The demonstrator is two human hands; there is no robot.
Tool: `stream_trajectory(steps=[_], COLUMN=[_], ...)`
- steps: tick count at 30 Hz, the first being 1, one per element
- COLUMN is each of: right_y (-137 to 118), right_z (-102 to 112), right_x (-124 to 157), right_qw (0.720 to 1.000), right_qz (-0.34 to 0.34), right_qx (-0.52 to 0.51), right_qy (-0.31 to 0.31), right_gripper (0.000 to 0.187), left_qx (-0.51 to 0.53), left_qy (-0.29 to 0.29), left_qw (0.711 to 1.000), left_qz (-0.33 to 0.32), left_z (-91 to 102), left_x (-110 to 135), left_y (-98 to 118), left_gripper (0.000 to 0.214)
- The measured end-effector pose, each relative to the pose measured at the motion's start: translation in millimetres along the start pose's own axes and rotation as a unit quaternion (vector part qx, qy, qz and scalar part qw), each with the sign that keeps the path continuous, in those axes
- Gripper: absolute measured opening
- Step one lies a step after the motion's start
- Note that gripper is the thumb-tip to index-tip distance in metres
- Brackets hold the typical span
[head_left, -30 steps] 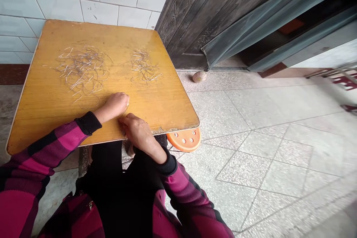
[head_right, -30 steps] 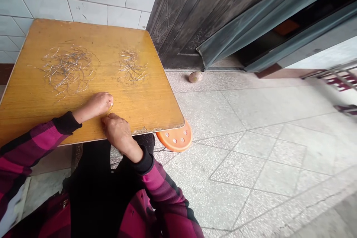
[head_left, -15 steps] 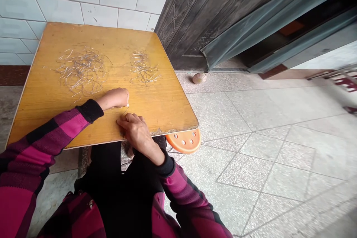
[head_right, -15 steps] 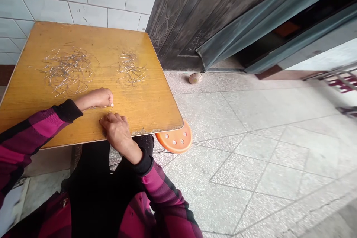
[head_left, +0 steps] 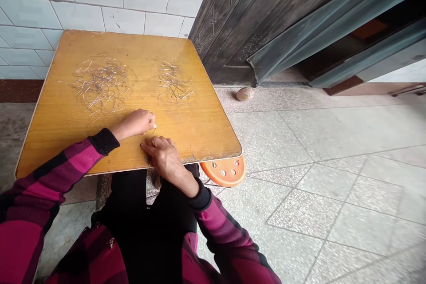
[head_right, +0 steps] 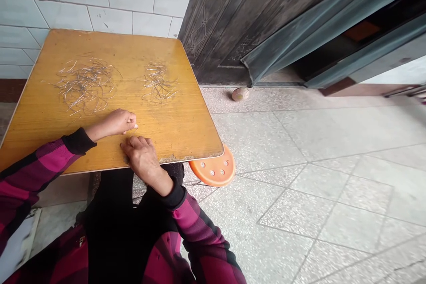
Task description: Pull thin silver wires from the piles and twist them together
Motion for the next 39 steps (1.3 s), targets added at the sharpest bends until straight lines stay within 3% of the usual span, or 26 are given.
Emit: stream_trajectory(steps=[4,8,14,17,26,39], right_y=[1,5,15,16,15,11], right_z=[1,4,12,13,14,12], right_x=[2,5,10,12,13,6], right_qw=[1.000,0.999,0.990,0.986,0.982,0.989], right_qz=[-0.002,-0.030,-0.091,-0.101,-0.095,-0.063], right_qx=[0.004,-0.017,-0.076,-0.101,-0.128,-0.117], right_qy=[0.022,0.036,0.076,0.087,0.106,0.072], right_gripper=[0.028,0.029,0.027,0.022,0.016,0.017], left_qx=[0.089,0.068,0.032,-0.028,-0.144,-0.170], left_qy=[0.078,0.179,0.231,0.228,0.193,0.184], left_qw=[0.992,0.973,0.950,0.947,0.942,0.945], left_qz=[-0.036,-0.132,-0.206,-0.226,-0.231,-0.212], left_z=[26.7,54.3,42.4,27.7,4.2,1.8], left_x=[16,54,122,140,151,149], left_y=[0,3,12,24,36,41], left_gripper=[0.011,0.014,0.022,0.029,0.038,0.040])
Point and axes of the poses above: each hand's wrist, its own x-axis away from the middle knuckle, its own z-axis out of the back of the hand, y = z × x, the point moved 10 cm from there along -x, towards the middle knuckle, and after that the axes turned 10 degrees about y, right-handed, at the moved point
